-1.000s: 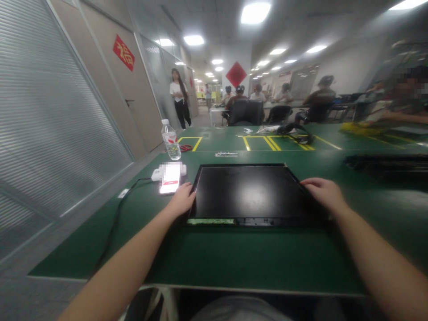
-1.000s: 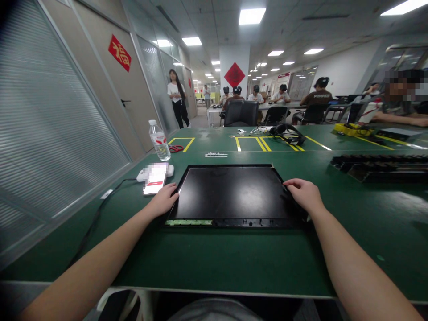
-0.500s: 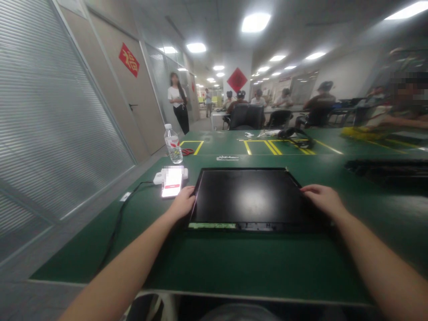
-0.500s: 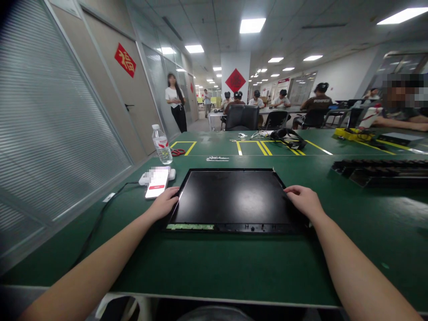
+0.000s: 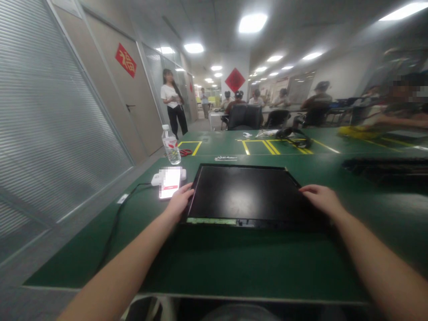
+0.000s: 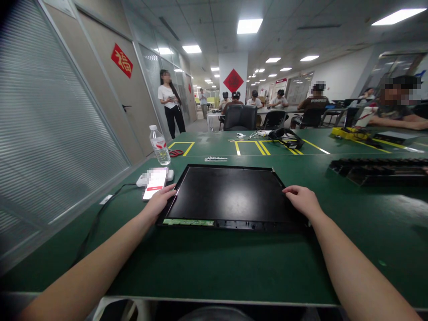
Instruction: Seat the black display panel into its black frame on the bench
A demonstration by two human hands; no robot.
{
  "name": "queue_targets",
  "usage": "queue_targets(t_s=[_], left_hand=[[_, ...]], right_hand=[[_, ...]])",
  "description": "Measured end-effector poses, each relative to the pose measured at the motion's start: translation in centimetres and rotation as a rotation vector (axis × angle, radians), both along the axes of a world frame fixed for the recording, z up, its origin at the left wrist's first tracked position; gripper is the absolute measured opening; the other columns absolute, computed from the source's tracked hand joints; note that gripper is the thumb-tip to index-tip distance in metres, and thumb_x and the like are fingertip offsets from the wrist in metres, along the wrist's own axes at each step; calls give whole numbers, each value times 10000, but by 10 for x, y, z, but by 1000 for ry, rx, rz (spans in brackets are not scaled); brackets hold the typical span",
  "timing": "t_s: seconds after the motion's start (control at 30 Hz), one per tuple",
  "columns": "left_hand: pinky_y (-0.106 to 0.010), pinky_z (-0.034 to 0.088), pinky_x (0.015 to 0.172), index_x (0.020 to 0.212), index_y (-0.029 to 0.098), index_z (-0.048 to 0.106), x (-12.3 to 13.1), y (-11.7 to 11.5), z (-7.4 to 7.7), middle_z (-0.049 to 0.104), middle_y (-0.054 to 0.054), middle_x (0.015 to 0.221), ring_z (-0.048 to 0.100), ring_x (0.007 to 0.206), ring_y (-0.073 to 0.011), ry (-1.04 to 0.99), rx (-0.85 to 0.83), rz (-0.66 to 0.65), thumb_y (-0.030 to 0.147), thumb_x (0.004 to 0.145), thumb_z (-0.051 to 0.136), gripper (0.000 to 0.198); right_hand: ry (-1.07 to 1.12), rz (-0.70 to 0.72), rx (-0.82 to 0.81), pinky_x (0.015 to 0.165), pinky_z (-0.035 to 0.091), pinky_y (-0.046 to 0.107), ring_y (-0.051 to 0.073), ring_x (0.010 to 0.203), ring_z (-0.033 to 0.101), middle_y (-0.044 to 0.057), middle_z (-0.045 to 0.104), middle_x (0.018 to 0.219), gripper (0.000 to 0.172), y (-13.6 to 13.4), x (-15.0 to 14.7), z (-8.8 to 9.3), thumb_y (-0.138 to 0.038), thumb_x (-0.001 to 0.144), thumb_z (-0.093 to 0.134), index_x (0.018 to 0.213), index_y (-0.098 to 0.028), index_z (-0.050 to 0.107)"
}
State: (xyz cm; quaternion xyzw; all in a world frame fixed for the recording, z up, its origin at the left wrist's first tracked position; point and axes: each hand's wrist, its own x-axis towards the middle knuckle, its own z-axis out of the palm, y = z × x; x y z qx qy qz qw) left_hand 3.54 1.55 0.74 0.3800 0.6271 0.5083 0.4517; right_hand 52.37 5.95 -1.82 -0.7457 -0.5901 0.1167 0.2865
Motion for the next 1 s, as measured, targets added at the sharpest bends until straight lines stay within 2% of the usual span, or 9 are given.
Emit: queue_targets(t_s=[0.2, 0.37, 0.5, 0.67, 0.8, 1.0], left_hand=[[-285, 578, 579, 1501, 150, 593, 6, 0, 8, 805, -58, 791, 724, 572, -189, -91, -95, 35, 136, 953, 590, 548], [-288, 574, 562, 1621, 217, 433, 4, 2, 5, 810, -46, 824, 703, 544, -182, -143, -124, 23, 164, 961, 602, 684], [-288, 583, 574, 1591, 223, 473, 1, 3, 2, 809, -53, 846, 711, 560, -179, -150, -108, 0, 164, 944, 617, 666], [-256, 549, 519, 1569, 221, 500, 1, 3, 3, 754, -13, 724, 683, 523, -162, -169, -84, 1, 149, 962, 598, 618], [-251, 544, 504, 1575, 226, 495, 4, 1, 8, 783, -28, 796, 688, 522, -156, -206, -80, 17, 137, 975, 591, 614], [-235, 538, 463, 1557, 134, 496, 10, -2, 14, 773, -49, 749, 664, 456, -151, -260, -57, 37, 42, 956, 590, 615]], right_hand=[[-17, -1, 11, 766, 556, 387, 273, 819, 721, 49, 799, 837, 219, 0, -2, 1, -297, 745, 631, 822, -267, 833], [-3, -4, -14, 784, 554, 393, 270, 825, 721, 54, 799, 856, 236, 0, -1, 1, -298, 765, 619, 848, -256, 836], [11, 3, -28, 816, 554, 398, 275, 864, 723, 56, 802, 897, 244, -1, -2, 1, -298, 779, 614, 872, -253, 835], [7, 8, -47, 825, 541, 394, 277, 894, 721, 61, 806, 941, 256, -2, -2, 2, -286, 807, 610, 906, -248, 843], [3, 11, -41, 816, 542, 393, 276, 888, 722, 56, 809, 944, 252, -1, -1, 0, -286, 800, 619, 903, -251, 846], [-5, 24, -14, 841, 553, 387, 270, 899, 726, 52, 810, 938, 241, 2, 0, -3, -285, 782, 623, 879, -250, 841]])
